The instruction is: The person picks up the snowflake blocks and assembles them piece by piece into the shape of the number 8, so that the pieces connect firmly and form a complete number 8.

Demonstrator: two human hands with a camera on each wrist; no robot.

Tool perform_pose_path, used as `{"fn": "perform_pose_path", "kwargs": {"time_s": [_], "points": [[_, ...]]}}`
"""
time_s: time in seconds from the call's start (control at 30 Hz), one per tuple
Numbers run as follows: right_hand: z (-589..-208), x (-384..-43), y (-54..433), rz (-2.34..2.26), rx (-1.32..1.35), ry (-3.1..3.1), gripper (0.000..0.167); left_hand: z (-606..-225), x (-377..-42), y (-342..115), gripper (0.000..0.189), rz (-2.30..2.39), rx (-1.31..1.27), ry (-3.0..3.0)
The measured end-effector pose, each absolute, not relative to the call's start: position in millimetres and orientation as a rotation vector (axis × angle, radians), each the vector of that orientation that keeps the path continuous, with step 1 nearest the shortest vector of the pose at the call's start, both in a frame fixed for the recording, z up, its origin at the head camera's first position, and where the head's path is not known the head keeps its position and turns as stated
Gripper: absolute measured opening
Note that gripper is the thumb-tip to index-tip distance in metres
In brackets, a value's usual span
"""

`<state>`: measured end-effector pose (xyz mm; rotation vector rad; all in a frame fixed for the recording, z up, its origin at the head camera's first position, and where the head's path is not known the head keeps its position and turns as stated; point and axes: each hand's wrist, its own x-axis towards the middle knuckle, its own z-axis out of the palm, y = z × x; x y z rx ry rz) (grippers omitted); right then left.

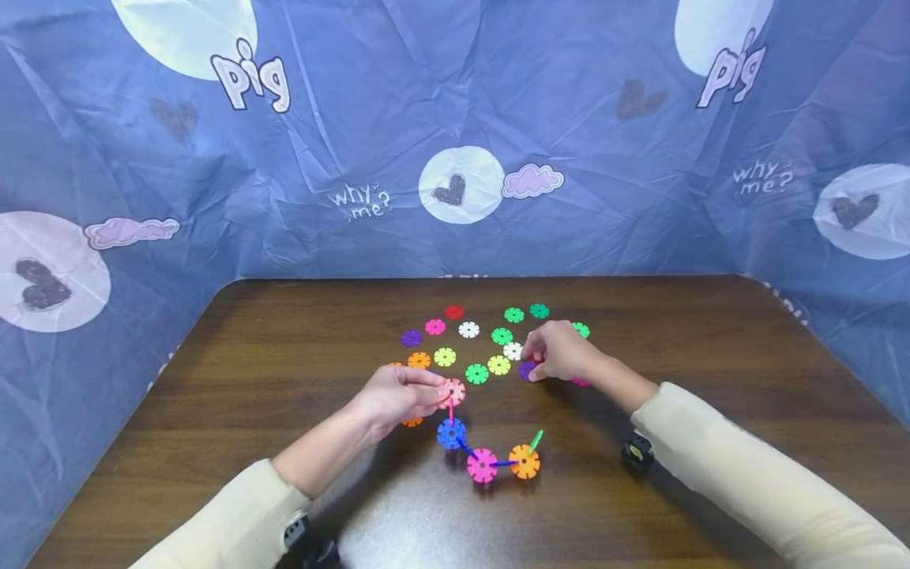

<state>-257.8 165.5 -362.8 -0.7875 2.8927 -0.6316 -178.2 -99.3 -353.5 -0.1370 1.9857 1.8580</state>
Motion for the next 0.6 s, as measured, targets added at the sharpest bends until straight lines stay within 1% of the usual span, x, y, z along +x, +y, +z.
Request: {"fn": "perform_pose_path", "kwargs": {"time_s": [0.2, 0.37, 0.6], "points": [[-360, -258, 162, -0.565, -0.74, 2.897, 0.024, -355, -179, -100, 0.028, 1.842, -0.122, 1.984], [-358, -255, 159, -0.642, -0.707, 2.872, 0.023, -354, -179, -100, 0.029, 1.823, -0.144, 1.976], [-357, -246, 149, -0.963, -0.863, 2.709, 0.014, -351, -179, -98, 0.029, 1.805, -0.203, 1.961]]}}
